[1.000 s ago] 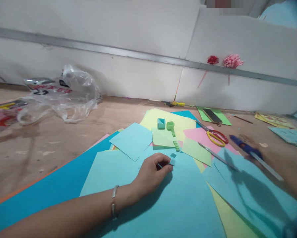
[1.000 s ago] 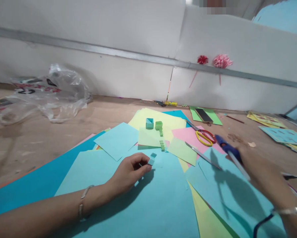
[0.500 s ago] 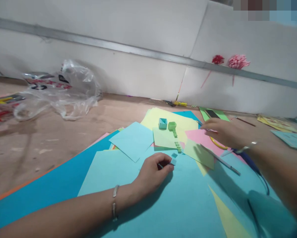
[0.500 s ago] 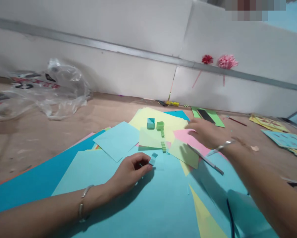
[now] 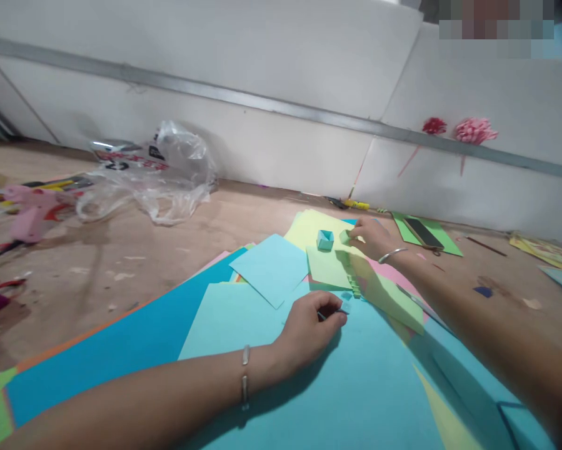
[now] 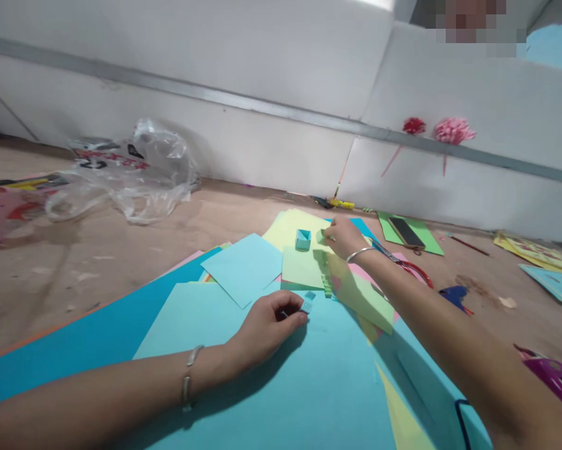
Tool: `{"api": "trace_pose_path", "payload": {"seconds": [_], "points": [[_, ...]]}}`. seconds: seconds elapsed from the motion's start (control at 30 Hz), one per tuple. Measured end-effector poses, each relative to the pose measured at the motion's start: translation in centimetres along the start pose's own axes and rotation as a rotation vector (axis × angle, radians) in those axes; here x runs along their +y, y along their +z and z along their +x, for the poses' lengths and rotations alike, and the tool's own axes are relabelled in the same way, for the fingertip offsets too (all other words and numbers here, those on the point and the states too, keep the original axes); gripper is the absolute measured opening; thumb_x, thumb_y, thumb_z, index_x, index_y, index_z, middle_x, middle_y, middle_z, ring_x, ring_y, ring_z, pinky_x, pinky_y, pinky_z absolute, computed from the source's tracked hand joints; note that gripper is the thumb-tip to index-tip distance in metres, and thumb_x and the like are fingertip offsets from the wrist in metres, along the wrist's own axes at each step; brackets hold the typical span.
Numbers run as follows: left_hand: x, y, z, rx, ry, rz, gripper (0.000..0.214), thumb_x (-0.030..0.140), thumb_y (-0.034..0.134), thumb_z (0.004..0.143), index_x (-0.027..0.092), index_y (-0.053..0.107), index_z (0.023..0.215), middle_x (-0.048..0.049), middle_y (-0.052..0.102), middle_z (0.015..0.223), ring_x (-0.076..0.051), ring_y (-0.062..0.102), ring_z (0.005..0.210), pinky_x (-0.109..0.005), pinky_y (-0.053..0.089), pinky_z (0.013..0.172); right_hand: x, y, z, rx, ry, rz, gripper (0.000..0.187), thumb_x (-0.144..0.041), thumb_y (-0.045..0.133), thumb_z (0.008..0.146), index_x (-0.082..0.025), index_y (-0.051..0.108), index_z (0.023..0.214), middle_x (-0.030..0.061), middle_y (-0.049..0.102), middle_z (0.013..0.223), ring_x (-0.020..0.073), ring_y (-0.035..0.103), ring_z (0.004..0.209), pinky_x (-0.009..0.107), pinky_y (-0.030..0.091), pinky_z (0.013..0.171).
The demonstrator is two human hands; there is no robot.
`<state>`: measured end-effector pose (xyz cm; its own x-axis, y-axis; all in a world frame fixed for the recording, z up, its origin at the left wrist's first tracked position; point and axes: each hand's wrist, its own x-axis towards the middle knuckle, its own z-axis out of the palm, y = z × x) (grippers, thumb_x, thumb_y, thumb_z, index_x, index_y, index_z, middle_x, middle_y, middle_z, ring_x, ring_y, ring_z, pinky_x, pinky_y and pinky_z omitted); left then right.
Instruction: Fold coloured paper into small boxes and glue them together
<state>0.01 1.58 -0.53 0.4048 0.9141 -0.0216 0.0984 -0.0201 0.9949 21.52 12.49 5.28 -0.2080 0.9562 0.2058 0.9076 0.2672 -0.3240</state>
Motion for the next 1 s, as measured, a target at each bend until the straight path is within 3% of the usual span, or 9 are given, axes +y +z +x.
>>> {"api": "trace_pose_path", "payload": {"seconds": [0.17,0.23,0.3,0.37,0.5,0.57,0.67,1.0], "points": [[0.0,-0.5,0.8,0.073,0.074,0.010,0.005,0.016,0.060,0.072,0.017,0.057,0.068,0.0015,0.057,0.066,-0.013,0.048,0.063,-0.028,0.041,0.064,-1.5,-0.2,-5.9,0.136,0.042,0.376,0.049,-0.058,0.033,0.093,-0.020,0.064,0.090,0.0075,0.063,0.086,0.0185,0.058,0.074,0.035,0.049,0.068],[-0.1,-0.7,1.1,0.098,0.098,0.038,0.005,0.017,0.059,0.073,0.018,0.056,0.070,0.0018,0.056,0.067,-0.013,0.048,0.063,-0.028,0.041,0.065,-2.4,0.8,-8.6,0.180,0.160,0.882,0.037,-0.057,0.059,0.082,-0.021,0.064,0.088,0.0054,0.063,0.083,0.0186,0.059,0.072,0.037,0.050,0.069],[-0.3,-0.8,1.3,0.110,0.097,0.049,0.004,0.017,0.059,0.073,0.018,0.055,0.073,0.0018,0.056,0.069,-0.013,0.049,0.065,-0.028,0.042,0.065,-3.2,1.8,-10.6,0.218,0.194,1.041,0.028,-0.049,0.069,0.078,-0.021,0.066,0.084,0.0024,0.061,0.077,0.0163,0.056,0.068,0.034,0.049,0.066],[-0.4,-0.8,1.3,0.112,0.093,0.054,0.006,0.016,0.059,0.072,0.018,0.054,0.073,0.0017,0.056,0.071,-0.013,0.050,0.065,-0.028,0.042,0.064,-3.8,2.5,-11.8,0.259,0.097,0.933,0.017,-0.038,0.068,0.082,-0.021,0.067,0.081,0.0030,0.061,0.080,0.0169,0.057,0.073,0.032,0.048,0.067],[-0.3,-0.7,1.3,0.118,0.111,0.085,0.006,0.015,0.059,0.073,0.018,0.055,0.073,0.0020,0.056,0.069,-0.013,0.050,0.064,-0.027,0.042,0.062,-4.6,3.0,-12.6,0.434,-0.189,0.445,0.005,-0.017,0.062,0.086,-0.020,0.066,0.085,0.0052,0.062,0.086,0.0184,0.059,0.082,0.033,0.048,0.070],[-0.3,-0.7,1.3,0.137,0.132,0.111,0.007,0.013,0.059,0.073,0.018,0.055,0.073,0.0022,0.056,0.068,-0.013,0.049,0.064,-0.027,0.041,0.062,-5.0,3.2,-12.8,0.532,-0.323,0.196,0.011,-0.010,0.065,0.083,-0.019,0.065,0.090,0.0052,0.061,0.085,0.0182,0.057,0.079,0.033,0.047,0.070],[-0.5,-0.7,1.5,0.158,0.175,0.133,0.008,0.011,0.058,0.073,0.018,0.055,0.072,0.0025,0.055,0.067,-0.013,0.049,0.062,-0.027,0.041,0.062,-5.5,3.6,-13.1,0.563,-0.466,-0.029,0.017,-0.006,0.067,0.080,-0.018,0.064,0.092,0.0048,0.059,0.082,0.0183,0.054,0.076,0.034,0.044,0.068],[-0.3,-0.9,1.2,0.155,0.300,0.226,0.012,0.006,0.055,0.072,0.018,0.057,0.073,0.0028,0.053,0.067,-0.013,0.048,0.063,-0.026,0.039,0.063,-5.6,4.2,-13.5,0.488,-0.432,0.048,0.021,-0.005,0.061,0.083,-0.021,0.065,0.095,0.0048,0.057,0.084,0.0176,0.058,0.076,0.032,0.049,0.065]]}}
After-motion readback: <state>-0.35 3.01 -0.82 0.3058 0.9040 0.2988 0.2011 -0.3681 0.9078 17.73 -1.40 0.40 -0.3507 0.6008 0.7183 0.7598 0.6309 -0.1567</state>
